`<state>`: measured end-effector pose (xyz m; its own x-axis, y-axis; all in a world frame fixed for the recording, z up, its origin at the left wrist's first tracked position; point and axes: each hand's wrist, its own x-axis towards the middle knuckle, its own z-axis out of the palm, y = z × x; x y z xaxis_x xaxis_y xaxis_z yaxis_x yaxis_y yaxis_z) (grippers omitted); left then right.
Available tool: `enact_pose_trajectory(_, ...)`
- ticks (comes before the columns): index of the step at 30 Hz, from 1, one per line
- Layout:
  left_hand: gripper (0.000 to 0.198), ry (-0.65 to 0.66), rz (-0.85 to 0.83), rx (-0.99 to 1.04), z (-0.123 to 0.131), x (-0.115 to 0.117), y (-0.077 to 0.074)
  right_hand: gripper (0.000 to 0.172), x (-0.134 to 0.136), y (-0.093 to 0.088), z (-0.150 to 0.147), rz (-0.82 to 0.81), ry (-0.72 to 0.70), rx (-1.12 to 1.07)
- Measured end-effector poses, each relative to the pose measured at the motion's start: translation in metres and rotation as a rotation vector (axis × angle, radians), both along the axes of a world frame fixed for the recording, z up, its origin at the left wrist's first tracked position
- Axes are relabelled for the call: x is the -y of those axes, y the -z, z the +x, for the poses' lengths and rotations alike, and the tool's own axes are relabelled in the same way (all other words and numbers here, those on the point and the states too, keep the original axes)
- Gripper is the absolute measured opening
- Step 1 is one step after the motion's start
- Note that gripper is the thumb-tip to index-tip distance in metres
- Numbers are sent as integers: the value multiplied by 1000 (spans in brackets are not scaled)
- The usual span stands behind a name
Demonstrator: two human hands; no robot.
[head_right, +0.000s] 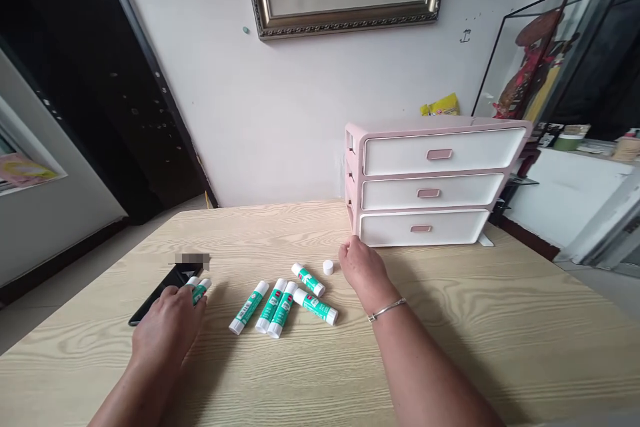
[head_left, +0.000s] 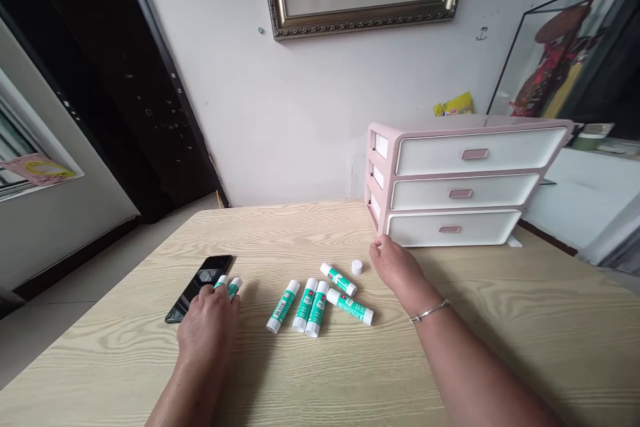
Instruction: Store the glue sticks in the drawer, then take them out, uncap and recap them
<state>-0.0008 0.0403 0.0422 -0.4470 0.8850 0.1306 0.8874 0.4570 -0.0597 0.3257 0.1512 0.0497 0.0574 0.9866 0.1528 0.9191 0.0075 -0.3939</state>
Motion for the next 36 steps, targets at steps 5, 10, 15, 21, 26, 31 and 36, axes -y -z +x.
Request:
enact_pose_trajectory(5,40,22,35,-21,-17,-14,25,27,-13,23,11,-53,-63,-44)
enact_pose_trajectory(10,38,20,87,-45,-20,-14,30,30,-22,42,12,-78,-135,-86)
enact_pose_trajectory(15,39,-16,114,16,-26,-13,32,37,-23,50,9,-103,-207,-134)
enact_pose_trajectory(21,49,70,303,-13,-30,-14,44,43,-24,53,8,-108,-286,-181)
enact_pose_trajectory(26,40,326,347,249,1,-8,40,44,-16,39,5,-57,-259,-137)
enact_pose_trajectory(31,41,417,134,434,39,-6,33,41,5,10,-5,90,-193,-176)
enact_pose_trajectory(36,31,406,18,291,56,-11,25,34,18,-2,-17,163,-216,-254)
